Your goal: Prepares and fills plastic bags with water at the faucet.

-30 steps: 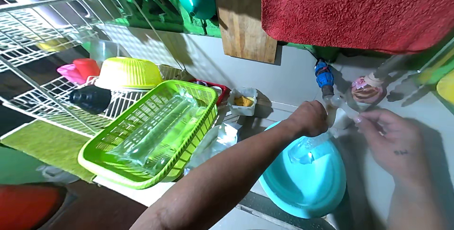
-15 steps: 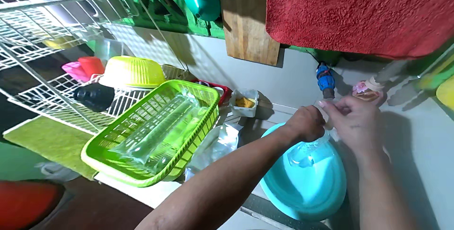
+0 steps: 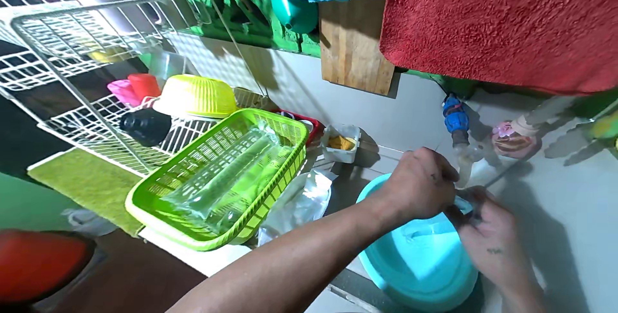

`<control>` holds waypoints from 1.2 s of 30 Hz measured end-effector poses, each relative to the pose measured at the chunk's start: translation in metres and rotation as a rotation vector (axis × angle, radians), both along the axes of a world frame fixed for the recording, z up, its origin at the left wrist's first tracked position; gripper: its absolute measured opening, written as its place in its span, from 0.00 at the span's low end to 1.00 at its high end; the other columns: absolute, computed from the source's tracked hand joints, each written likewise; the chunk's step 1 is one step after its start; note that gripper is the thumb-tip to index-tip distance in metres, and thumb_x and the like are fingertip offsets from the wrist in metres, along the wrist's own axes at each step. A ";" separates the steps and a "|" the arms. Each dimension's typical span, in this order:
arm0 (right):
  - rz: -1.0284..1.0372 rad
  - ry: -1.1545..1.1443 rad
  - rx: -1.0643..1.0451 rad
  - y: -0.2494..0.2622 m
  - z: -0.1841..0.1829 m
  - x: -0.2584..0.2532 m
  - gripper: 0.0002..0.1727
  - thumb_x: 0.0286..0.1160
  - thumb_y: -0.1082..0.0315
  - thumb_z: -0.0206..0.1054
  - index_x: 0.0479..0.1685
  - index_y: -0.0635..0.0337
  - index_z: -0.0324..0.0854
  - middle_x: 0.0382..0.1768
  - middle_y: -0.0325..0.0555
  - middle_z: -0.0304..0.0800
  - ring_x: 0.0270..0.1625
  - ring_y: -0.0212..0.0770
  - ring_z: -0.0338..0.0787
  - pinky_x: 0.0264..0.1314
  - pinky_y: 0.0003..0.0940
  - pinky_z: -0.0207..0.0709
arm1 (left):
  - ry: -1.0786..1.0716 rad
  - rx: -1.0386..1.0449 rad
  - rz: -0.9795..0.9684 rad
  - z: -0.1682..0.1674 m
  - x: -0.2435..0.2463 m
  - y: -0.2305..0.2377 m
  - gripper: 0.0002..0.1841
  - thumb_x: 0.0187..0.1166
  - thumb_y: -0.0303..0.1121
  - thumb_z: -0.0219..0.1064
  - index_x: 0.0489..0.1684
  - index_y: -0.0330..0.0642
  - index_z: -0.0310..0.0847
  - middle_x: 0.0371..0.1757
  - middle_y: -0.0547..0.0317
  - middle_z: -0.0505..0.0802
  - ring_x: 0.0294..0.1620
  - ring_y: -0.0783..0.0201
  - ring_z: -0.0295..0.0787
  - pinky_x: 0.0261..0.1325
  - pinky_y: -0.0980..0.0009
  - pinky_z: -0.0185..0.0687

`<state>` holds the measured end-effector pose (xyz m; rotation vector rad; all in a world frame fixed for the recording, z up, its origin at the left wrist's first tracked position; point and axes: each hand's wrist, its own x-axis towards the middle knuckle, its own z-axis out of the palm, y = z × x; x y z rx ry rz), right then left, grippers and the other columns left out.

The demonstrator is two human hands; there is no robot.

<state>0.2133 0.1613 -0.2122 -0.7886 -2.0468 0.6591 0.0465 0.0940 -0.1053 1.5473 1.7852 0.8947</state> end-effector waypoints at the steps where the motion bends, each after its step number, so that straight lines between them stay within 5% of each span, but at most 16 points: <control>1: 0.004 0.007 -0.001 0.000 0.002 0.002 0.12 0.70 0.54 0.73 0.41 0.52 0.91 0.39 0.32 0.91 0.41 0.22 0.88 0.43 0.20 0.84 | -0.013 0.003 0.000 0.001 0.001 0.001 0.07 0.78 0.25 0.69 0.43 0.43 0.95 0.30 0.59 0.92 0.25 0.67 0.85 0.30 0.66 0.81; 9: 0.083 0.019 -0.076 -0.003 -0.003 0.008 0.10 0.72 0.58 0.71 0.30 0.54 0.92 0.34 0.34 0.89 0.36 0.21 0.85 0.37 0.16 0.80 | -0.113 -0.024 0.003 -0.011 -0.006 -0.002 0.07 0.82 0.26 0.67 0.46 0.41 0.93 0.34 0.58 0.94 0.29 0.68 0.89 0.37 0.68 0.87; 12: 0.108 0.044 -0.052 -0.003 -0.001 0.006 0.11 0.73 0.63 0.68 0.25 0.56 0.89 0.31 0.34 0.87 0.33 0.18 0.83 0.33 0.12 0.77 | -0.188 0.119 -0.076 -0.025 -0.017 -0.008 0.10 0.85 0.26 0.64 0.56 0.37 0.88 0.38 0.56 0.93 0.31 0.68 0.89 0.38 0.70 0.88; 14: 0.110 0.057 -0.044 -0.002 -0.001 0.005 0.11 0.70 0.65 0.66 0.24 0.57 0.89 0.29 0.33 0.85 0.30 0.17 0.81 0.32 0.10 0.75 | -0.196 0.217 -0.116 -0.039 -0.027 -0.015 0.17 0.90 0.31 0.58 0.72 0.37 0.80 0.55 0.54 0.92 0.41 0.67 0.90 0.45 0.69 0.88; 16: 0.110 0.065 -0.052 -0.001 0.000 0.005 0.11 0.73 0.63 0.67 0.28 0.57 0.91 0.30 0.33 0.87 0.30 0.17 0.82 0.32 0.10 0.76 | -0.142 0.202 -0.172 -0.060 -0.037 -0.021 0.23 0.93 0.37 0.52 0.83 0.40 0.72 0.77 0.53 0.83 0.66 0.62 0.85 0.68 0.62 0.83; 17: 0.108 0.065 -0.060 -0.001 0.000 0.004 0.11 0.73 0.62 0.68 0.28 0.57 0.91 0.30 0.33 0.87 0.30 0.17 0.82 0.32 0.10 0.76 | -0.120 0.182 -0.210 -0.073 -0.040 -0.022 0.25 0.93 0.38 0.50 0.86 0.39 0.69 0.84 0.51 0.77 0.79 0.58 0.77 0.81 0.57 0.72; 20: 0.122 0.056 -0.066 -0.002 0.001 0.001 0.12 0.74 0.61 0.69 0.28 0.56 0.91 0.30 0.32 0.87 0.30 0.18 0.82 0.31 0.11 0.77 | -0.077 0.128 -0.301 -0.102 -0.037 -0.021 0.26 0.94 0.38 0.48 0.88 0.35 0.64 0.90 0.47 0.70 0.91 0.54 0.61 0.91 0.54 0.55; 26: 0.121 0.010 -0.058 0.003 0.009 -0.004 0.12 0.74 0.58 0.69 0.27 0.53 0.90 0.28 0.30 0.85 0.27 0.19 0.80 0.27 0.13 0.74 | -0.119 0.200 -0.389 -0.113 -0.027 -0.013 0.24 0.95 0.37 0.45 0.69 0.27 0.80 0.81 0.38 0.78 0.91 0.52 0.62 0.93 0.57 0.53; 29: 0.112 -0.013 -0.079 0.006 0.013 -0.009 0.10 0.71 0.59 0.71 0.24 0.50 0.89 0.26 0.28 0.83 0.24 0.19 0.77 0.25 0.14 0.70 | -0.167 0.202 -0.386 -0.113 -0.020 -0.012 0.23 0.95 0.36 0.46 0.56 0.26 0.84 0.67 0.39 0.87 0.78 0.54 0.77 0.83 0.59 0.66; 32: 0.111 -0.059 -0.118 0.012 0.020 -0.013 0.08 0.67 0.63 0.74 0.22 0.49 0.87 0.25 0.29 0.83 0.23 0.22 0.78 0.23 0.17 0.72 | -0.217 0.158 -0.354 -0.112 -0.013 -0.009 0.23 0.94 0.37 0.46 0.50 0.27 0.85 0.56 0.42 0.89 0.64 0.58 0.83 0.72 0.61 0.75; 36: 0.105 -0.128 -0.166 0.019 0.030 -0.016 0.09 0.65 0.65 0.77 0.21 0.49 0.85 0.23 0.33 0.85 0.19 0.28 0.81 0.20 0.25 0.77 | -0.306 0.098 -0.336 -0.108 -0.007 -0.004 0.22 0.94 0.37 0.47 0.54 0.30 0.85 0.55 0.47 0.90 0.59 0.64 0.85 0.66 0.63 0.78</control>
